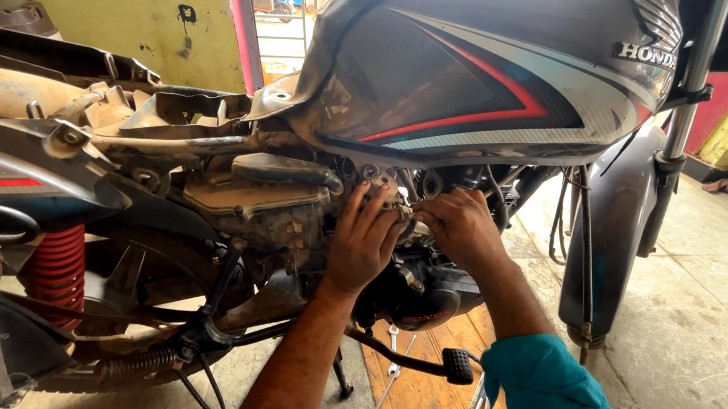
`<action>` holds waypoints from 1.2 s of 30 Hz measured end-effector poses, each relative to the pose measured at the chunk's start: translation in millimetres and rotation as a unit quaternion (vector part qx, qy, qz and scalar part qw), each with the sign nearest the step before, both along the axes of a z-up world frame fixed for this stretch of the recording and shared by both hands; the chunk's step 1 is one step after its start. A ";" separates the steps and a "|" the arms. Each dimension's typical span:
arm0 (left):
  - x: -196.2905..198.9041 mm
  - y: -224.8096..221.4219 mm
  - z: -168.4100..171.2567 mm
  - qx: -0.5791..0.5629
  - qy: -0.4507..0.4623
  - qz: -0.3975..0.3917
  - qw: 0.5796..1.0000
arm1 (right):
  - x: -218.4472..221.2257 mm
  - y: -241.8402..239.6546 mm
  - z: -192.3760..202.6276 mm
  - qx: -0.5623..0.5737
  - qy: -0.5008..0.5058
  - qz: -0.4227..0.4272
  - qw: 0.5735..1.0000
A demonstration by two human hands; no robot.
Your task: The person uses a screwdriver and pliers to loosen components on a motorcycle, pulling a hose off a fitting and removing a clamp. They then detach the carburetor from the engine and disconnect another hose by hand.
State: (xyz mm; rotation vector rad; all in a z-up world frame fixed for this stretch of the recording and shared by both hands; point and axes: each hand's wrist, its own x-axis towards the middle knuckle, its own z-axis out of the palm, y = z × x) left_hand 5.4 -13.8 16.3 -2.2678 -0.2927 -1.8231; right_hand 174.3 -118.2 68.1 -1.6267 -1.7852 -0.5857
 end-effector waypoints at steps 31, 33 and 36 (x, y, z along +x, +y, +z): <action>5.3 3.8 -1.4 -0.025 -0.009 -0.033 0.999 | 2.2 1.1 1.3 -0.019 0.008 0.007 1.000; 2.8 -1.5 5.0 -0.059 -0.027 -0.051 0.997 | 2.1 0.3 1.1 -0.021 0.009 0.004 1.000; -1.0 -8.0 15.7 0.018 -0.027 -0.043 0.999 | 1.9 -1.5 2.3 -0.016 0.006 0.012 1.000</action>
